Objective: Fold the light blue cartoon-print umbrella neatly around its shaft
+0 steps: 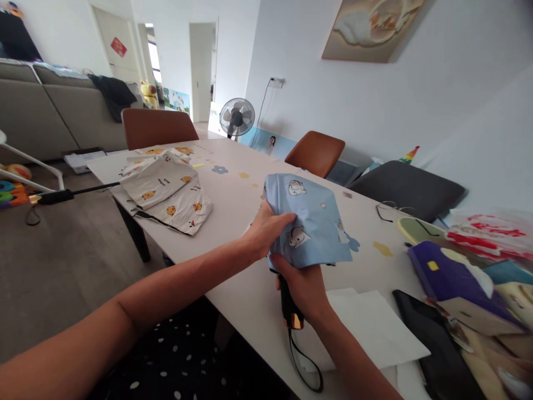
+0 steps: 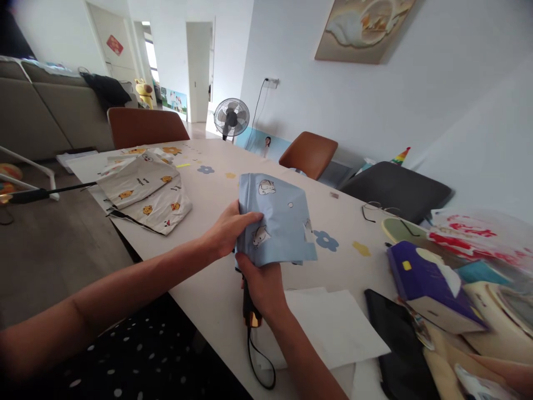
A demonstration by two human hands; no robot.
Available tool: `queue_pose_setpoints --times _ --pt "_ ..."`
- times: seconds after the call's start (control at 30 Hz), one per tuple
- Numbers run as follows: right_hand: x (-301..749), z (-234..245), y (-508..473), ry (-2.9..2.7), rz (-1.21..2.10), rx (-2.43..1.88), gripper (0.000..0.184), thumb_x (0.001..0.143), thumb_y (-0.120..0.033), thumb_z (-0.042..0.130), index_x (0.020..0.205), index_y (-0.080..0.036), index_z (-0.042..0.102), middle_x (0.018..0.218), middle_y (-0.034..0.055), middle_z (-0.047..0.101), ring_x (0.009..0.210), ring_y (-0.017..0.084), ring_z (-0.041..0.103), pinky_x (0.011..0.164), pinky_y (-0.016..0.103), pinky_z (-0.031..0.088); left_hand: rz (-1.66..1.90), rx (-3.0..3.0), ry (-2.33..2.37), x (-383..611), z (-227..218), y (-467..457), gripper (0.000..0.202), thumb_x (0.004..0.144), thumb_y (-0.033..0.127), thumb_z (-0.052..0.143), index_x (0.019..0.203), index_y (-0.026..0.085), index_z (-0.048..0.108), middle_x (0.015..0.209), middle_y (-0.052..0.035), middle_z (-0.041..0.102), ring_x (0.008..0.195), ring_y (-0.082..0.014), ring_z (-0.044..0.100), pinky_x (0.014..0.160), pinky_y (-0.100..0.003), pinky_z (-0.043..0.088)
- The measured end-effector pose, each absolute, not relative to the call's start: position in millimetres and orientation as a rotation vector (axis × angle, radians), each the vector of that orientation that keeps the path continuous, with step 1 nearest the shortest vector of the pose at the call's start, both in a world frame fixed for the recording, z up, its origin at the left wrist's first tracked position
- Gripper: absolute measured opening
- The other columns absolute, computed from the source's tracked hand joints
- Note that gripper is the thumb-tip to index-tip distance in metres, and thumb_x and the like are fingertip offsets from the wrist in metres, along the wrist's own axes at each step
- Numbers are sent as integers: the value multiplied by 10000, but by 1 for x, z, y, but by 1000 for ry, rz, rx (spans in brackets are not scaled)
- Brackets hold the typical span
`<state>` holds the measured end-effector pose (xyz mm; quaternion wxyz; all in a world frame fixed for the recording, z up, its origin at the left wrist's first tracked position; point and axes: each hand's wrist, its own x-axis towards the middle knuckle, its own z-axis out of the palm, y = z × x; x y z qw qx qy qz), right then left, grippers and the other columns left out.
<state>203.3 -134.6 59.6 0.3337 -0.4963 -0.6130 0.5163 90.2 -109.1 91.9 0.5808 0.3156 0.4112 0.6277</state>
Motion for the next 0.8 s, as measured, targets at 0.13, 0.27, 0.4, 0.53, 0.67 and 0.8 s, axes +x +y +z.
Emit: queue_pose_setpoints --times 0.13,0.27,0.4,0.53,0.67,0.8 --pt "203 69 -138 -1467 1355 -1246 212 656 -332 660 642 -163 533 393 -17 486 339 142 474 351 270 371 1410 727 900 86 95 -102 144 655 175 657 780 123 608 765 -65 643 677 -155 598 669 -289 493" --pt "207 72 -137 -1396 1458 -1146 231 660 -348 660 663 -153 537 446 -11 532 325 127 488 328 246 380 1350 661 761 79 99 -93 309 630 265 715 882 115 617 890 -105 655 773 -197 619 740 -340 509" --pt "212 70 -134 -1386 1654 -1092 266 690 -381 640 720 -128 563 533 35 609 370 132 528 354 242 423 1290 590 684 74 95 -84 326 655 295 695 915 119 608 866 -104 658 789 -204 623 766 -350 509" --pt "210 69 -132 -1336 1755 -1131 273 697 -371 642 794 -129 562 551 36 621 370 132 531 352 242 441 1241 482 687 72 83 -76 338 648 261 684 941 115 597 815 -99 660 765 -213 630 755 -363 514" --pt "206 71 -131 -1291 1710 -1158 299 678 -343 665 876 -141 566 617 33 617 452 172 585 330 258 468 1248 392 716 72 77 -73 326 638 229 672 933 112 595 776 -88 656 714 -210 631 728 -381 522" --pt "207 70 -128 -1281 1688 -1135 398 651 -309 699 996 -162 566 833 62 635 694 230 637 472 339 565 1349 362 767 72 78 -74 308 613 186 684 901 116 602 755 -69 650 669 -185 622 708 -356 530"
